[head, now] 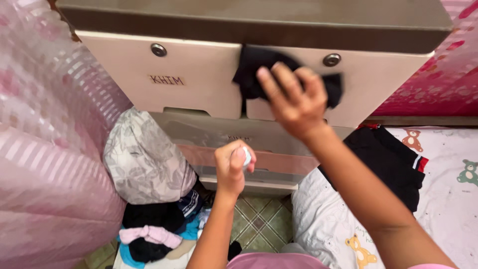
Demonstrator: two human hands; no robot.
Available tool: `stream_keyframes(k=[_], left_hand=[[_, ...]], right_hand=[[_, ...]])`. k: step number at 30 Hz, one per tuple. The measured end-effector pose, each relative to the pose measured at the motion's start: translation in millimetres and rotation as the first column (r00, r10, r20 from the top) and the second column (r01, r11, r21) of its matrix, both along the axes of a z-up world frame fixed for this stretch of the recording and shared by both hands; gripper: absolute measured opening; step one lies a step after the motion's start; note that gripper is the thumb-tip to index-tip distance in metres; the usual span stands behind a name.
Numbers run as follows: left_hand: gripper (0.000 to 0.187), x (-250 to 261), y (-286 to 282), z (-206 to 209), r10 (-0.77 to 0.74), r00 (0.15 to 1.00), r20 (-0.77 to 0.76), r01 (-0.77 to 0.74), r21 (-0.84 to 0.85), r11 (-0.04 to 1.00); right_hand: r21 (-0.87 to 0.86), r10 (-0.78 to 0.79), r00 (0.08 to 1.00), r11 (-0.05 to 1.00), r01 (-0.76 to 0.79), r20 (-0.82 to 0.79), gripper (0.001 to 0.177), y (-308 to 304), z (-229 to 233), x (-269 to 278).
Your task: The person sprays a liquid cleaner onto the top surface of a plastic drawer unit and wipes it with a black cloth. They continue wiping the top and front faces of the drawers, repeatedly spraying and wiping to clean the surfaces.
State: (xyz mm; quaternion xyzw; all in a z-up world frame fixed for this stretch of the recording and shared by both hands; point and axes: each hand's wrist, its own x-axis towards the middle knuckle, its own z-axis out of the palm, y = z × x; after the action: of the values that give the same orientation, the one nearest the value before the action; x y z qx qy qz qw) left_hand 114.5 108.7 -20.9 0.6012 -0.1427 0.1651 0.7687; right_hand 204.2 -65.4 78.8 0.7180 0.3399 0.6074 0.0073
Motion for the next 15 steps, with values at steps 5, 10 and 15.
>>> stream_keyframes(k=[5,10,15], left_hand=[[0.059,-5.2,26.6,-18.7,-0.014,0.998,-0.066,0.013,-0.024,1.0],[0.06,-7.9,40.0,-33.0,-0.038,0.992,-0.122,0.031,-0.062,0.998],[0.061,-5.2,31.0,-37.9,-0.091,0.99,-0.11,0.083,-0.076,0.994]], right_hand=[[-0.27,-0.007,1.0,0.963,-0.001,-0.027,0.045,9.5,-49.0,-3.6],[-0.379,-0.008,0.997,0.925,-0.02,-0.071,0.043,-25.0,-37.0,-10.4],[-0.117,-0.068,0.992,0.99,0.081,0.108,0.035,-28.7,20.4,6.2]])
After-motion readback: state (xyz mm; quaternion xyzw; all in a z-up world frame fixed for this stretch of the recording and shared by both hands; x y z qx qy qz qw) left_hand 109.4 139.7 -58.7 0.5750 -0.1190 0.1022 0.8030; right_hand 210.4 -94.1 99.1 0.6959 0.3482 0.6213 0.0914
